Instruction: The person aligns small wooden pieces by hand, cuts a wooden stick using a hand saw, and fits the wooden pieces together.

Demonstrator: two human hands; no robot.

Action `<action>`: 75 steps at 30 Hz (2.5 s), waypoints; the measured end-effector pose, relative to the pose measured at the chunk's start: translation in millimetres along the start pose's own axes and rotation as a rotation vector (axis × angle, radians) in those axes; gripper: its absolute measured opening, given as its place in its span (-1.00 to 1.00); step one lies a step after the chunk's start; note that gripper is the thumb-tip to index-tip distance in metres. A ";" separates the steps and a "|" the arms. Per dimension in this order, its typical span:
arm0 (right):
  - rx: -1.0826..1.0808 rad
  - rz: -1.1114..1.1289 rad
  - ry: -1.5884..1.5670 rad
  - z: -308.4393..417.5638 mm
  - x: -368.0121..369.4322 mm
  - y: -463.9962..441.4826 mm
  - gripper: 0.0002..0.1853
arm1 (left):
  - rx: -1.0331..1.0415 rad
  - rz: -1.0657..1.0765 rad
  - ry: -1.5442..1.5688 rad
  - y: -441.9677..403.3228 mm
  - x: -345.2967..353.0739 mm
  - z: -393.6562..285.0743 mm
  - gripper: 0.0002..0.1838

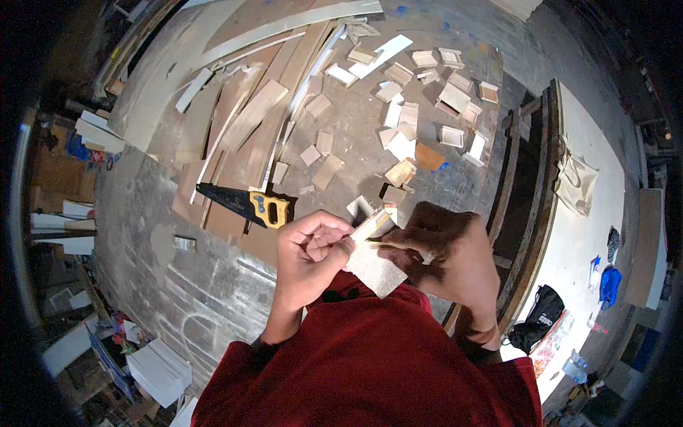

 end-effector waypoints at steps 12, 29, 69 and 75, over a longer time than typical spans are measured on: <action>0.075 0.016 0.132 16.7 24.5 -12.3 -0.78 | 0.009 0.052 -0.025 -5.9 -29.5 0.3 -0.87; 0.652 -0.230 -0.856 10.9 115.1 -15.9 -0.65 | -0.033 0.087 -0.063 -27.0 -93.2 2.2 -0.93; 0.599 -0.135 0.406 -205.3 262.7 106.2 -0.39 | -0.256 -0.619 0.088 -41.9 -259.1 118.1 -0.86; 1.209 -0.394 0.483 -215.5 238.6 300.5 -0.53 | -0.367 -0.447 0.160 -42.6 -221.8 145.2 -0.87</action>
Point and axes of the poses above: each hand's wrist, its own y-axis away from the middle knuckle, its own x-axis out of the palm, z = x × y, the point moved 5 cm from there along -y, towards the middle knuckle, and after that the axes turned 7 degrees about -z, right-handed, at the moved point
